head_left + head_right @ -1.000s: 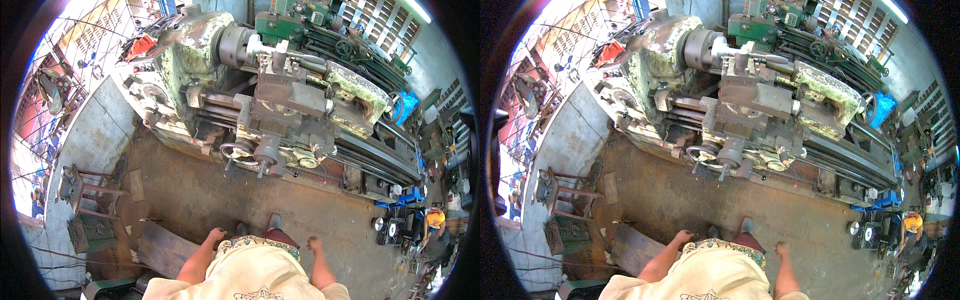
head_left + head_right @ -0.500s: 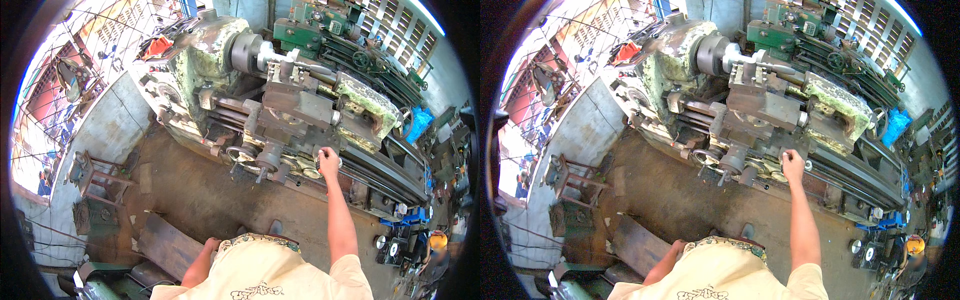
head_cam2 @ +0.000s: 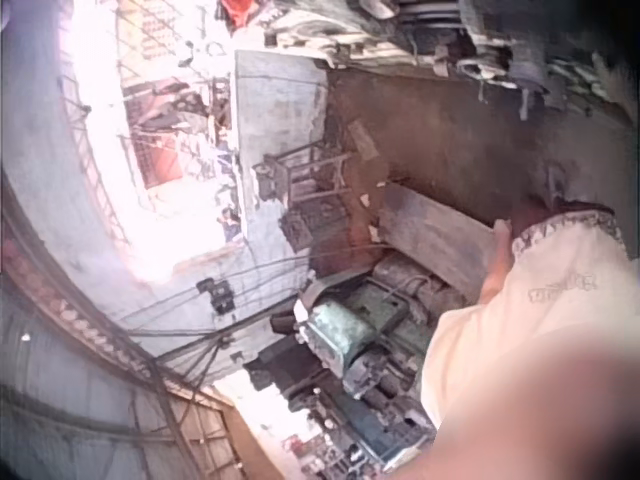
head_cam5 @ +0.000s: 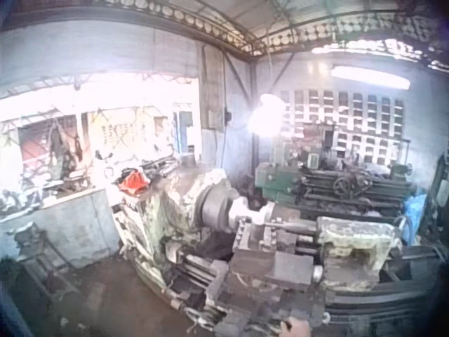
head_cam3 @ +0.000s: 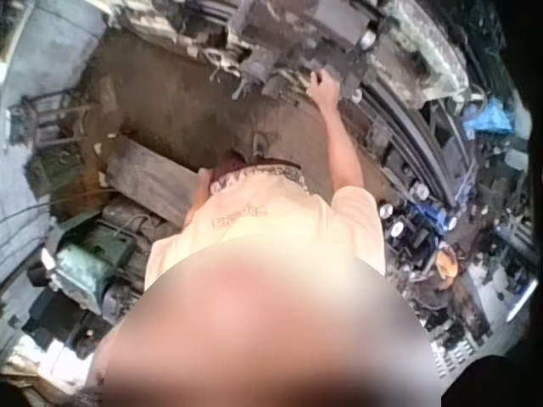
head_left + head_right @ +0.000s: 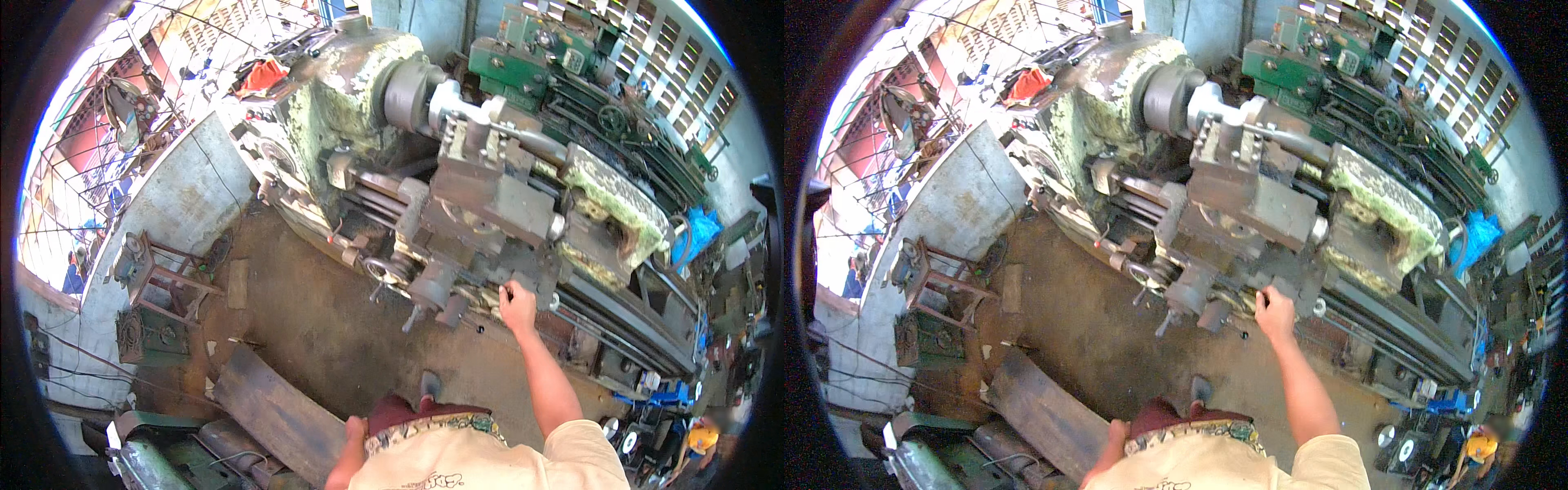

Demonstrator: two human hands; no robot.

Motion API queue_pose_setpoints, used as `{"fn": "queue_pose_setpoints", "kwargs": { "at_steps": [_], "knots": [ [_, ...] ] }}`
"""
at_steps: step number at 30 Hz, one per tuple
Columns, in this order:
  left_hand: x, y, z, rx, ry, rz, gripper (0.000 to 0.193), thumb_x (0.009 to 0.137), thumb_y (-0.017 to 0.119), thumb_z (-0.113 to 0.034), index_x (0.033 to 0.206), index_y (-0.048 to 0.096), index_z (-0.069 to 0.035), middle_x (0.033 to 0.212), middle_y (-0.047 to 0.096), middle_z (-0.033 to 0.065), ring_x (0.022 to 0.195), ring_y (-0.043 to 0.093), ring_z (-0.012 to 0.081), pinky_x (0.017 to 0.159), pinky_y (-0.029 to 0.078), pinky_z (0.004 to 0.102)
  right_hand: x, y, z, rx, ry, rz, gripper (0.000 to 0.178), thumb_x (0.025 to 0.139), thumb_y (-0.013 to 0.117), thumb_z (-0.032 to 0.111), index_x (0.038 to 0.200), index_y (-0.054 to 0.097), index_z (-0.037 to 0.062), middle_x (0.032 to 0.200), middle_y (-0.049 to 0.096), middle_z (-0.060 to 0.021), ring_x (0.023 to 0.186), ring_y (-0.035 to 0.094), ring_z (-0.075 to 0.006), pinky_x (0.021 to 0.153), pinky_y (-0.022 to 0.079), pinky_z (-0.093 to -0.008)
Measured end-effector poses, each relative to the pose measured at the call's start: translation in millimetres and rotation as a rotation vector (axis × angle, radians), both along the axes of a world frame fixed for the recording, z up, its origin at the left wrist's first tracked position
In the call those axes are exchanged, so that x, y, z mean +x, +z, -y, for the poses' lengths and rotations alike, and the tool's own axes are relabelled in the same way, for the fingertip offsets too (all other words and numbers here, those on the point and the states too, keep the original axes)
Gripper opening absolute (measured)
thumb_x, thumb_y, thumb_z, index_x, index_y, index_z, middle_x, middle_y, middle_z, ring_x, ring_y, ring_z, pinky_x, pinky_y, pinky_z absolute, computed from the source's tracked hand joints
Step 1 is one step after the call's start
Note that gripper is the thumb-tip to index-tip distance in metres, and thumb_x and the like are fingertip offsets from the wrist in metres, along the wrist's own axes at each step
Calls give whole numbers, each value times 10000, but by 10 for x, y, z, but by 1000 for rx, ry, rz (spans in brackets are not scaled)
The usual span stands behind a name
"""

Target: The person operates a metal lathe, turning handwheels to advance the carriage and tool post while a cylindrical workpiece rotates. They repeatedly adjust controls and observe the cutting process, with metal shavings accumulating on the machine bed.

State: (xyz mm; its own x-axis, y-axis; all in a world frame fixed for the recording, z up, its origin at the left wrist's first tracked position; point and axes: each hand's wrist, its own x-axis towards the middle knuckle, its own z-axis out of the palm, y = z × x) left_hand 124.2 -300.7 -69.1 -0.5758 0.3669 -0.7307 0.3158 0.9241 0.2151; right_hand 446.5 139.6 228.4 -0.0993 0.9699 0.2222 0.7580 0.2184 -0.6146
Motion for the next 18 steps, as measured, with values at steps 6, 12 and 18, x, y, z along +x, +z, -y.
{"fn": "queue_pose_setpoints", "kwargs": {
  "at_steps": [6,12,18],
  "knots": [
    [373,29,633,-221,287,195,319,781,702,-258,871,731,47,966,718,229,889,714,270,793,532,434,-83,-53,-28,47,41,168,160,829,697,164,920,647,41,801,683,-186,737,670,-379,650,517,-467],
    [1159,-30,1583,-267,-178,342,311,824,626,-315,943,746,-54,999,718,181,890,704,306,799,543,430,-130,18,-35,24,127,332,169,836,691,161,946,651,40,784,668,-190,717,653,-374,651,504,-464],
    [1688,-550,1874,-308,145,253,361,834,604,-384,903,755,-64,978,720,178,894,702,338,825,550,441,-87,-84,-19,27,213,369,203,874,704,170,1000,669,15,717,649,-158,592,600,-255,551,474,-411]
  ]
}}
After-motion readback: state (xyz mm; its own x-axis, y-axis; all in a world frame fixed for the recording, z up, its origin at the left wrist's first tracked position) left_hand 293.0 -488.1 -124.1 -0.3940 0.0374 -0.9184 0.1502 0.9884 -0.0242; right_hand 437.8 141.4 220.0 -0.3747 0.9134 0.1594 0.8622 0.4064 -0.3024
